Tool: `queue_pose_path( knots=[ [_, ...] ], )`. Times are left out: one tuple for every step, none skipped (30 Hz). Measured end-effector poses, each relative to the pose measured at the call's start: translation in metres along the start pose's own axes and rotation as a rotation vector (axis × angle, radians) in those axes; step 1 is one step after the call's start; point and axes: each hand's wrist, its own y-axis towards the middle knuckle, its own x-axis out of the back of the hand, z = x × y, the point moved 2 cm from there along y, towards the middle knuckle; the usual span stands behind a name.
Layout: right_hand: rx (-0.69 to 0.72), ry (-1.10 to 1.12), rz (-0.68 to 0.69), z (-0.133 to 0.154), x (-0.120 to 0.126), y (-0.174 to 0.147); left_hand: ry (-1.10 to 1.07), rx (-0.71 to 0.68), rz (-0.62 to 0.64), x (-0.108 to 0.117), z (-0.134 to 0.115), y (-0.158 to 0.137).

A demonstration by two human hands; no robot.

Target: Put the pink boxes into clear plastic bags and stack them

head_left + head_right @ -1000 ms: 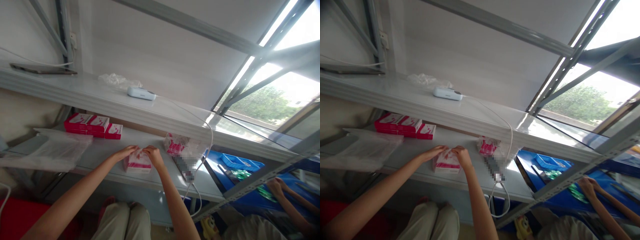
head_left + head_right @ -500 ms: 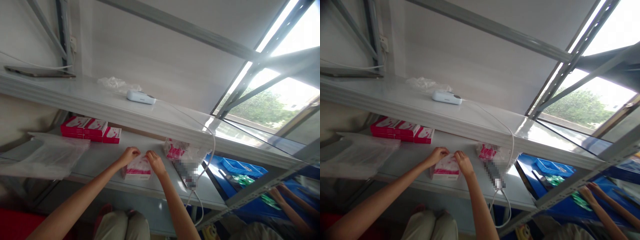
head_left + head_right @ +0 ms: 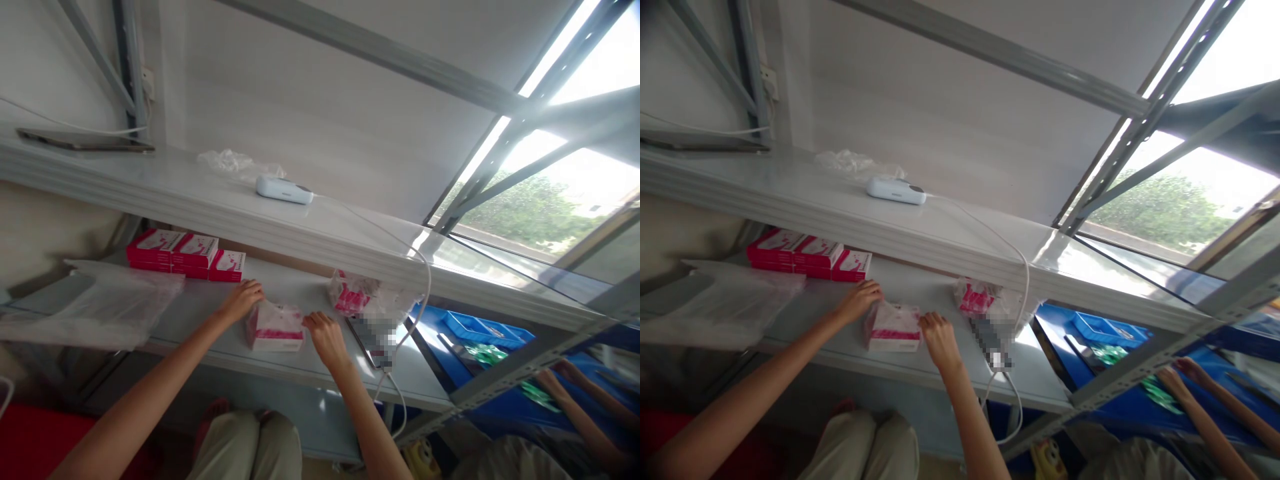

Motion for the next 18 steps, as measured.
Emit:
queue_pose_path(
  knots=[
    [-0.033, 0.03, 0.013, 0.008, 0.0, -0.008, 0.072, -0.031, 0.015, 0.0, 0.005, -0.004],
    [-0.069, 0.064, 0.038, 0.015, -0.001, -0.015, 0.125, -0.05, 0.027, -0.001, 0.009, -0.009],
    [-0.115, 0.099, 0.07, 0.023, -0.003, -0.021, 0.16, -0.059, 0.034, -0.003, 0.013, -0.012],
    [-0.173, 0.136, 0.102, 0.029, -0.006, -0.027, 0.182, -0.061, 0.039, -0.005, 0.015, -0.015],
    [-0.242, 0.173, 0.129, 0.034, -0.009, -0.032, 0.196, -0.062, 0.048, -0.007, 0.015, -0.017],
    [-0.309, 0.216, 0.151, 0.037, -0.012, -0.035, 0.204, -0.065, 0.061, -0.009, 0.016, -0.018],
    [-0.359, 0.273, 0.173, 0.039, -0.014, -0.037, 0.205, -0.067, 0.076, -0.009, 0.015, -0.019],
    [-0.379, 0.351, 0.201, 0.039, -0.015, -0.038, 0.198, -0.066, 0.09, -0.009, 0.015, -0.019],
    [-0.365, 0.454, 0.244, 0.037, -0.016, -0.038, 0.18, -0.058, 0.095, -0.007, 0.014, -0.02],
    [-0.324, 0.578, 0.302, 0.034, -0.017, -0.037, 0.154, -0.035, 0.079, -0.004, 0.013, -0.021],
    [-0.277, 0.701, 0.354, 0.029, -0.018, -0.035, 0.121, 0.008, 0.036, 0.0, 0.011, -0.024],
    [-0.255, 0.804, 0.374, 0.021, -0.019, -0.03, 0.087, 0.076, -0.04, 0.004, 0.008, -0.029],
    [-0.275, 0.878, 0.339, 0.011, -0.02, -0.024, 0.053, 0.165, -0.147, 0.008, 0.005, -0.036],
    [-0.331, 0.935, 0.251, 0.0, -0.022, -0.015, 0.02, 0.273, -0.282, 0.01, -0.001, -0.045],
    [-0.418, 0.959, 0.119, -0.011, -0.026, -0.005, -0.015, 0.397, -0.429, 0.009, -0.009, -0.058],
    [-0.5, 0.993, -0.043, -0.021, -0.029, 0.006, -0.061, 0.525, -0.572, 0.006, -0.019, -0.071],
    [-0.538, 1.053, -0.146, -0.027, -0.034, 0.019, -0.118, 0.654, -0.696, -0.001, -0.031, -0.086],
    [-0.54, 1.086, -0.171, -0.029, -0.04, 0.031, -0.198, 0.775, -0.769, -0.012, -0.044, -0.1]
  ],
)
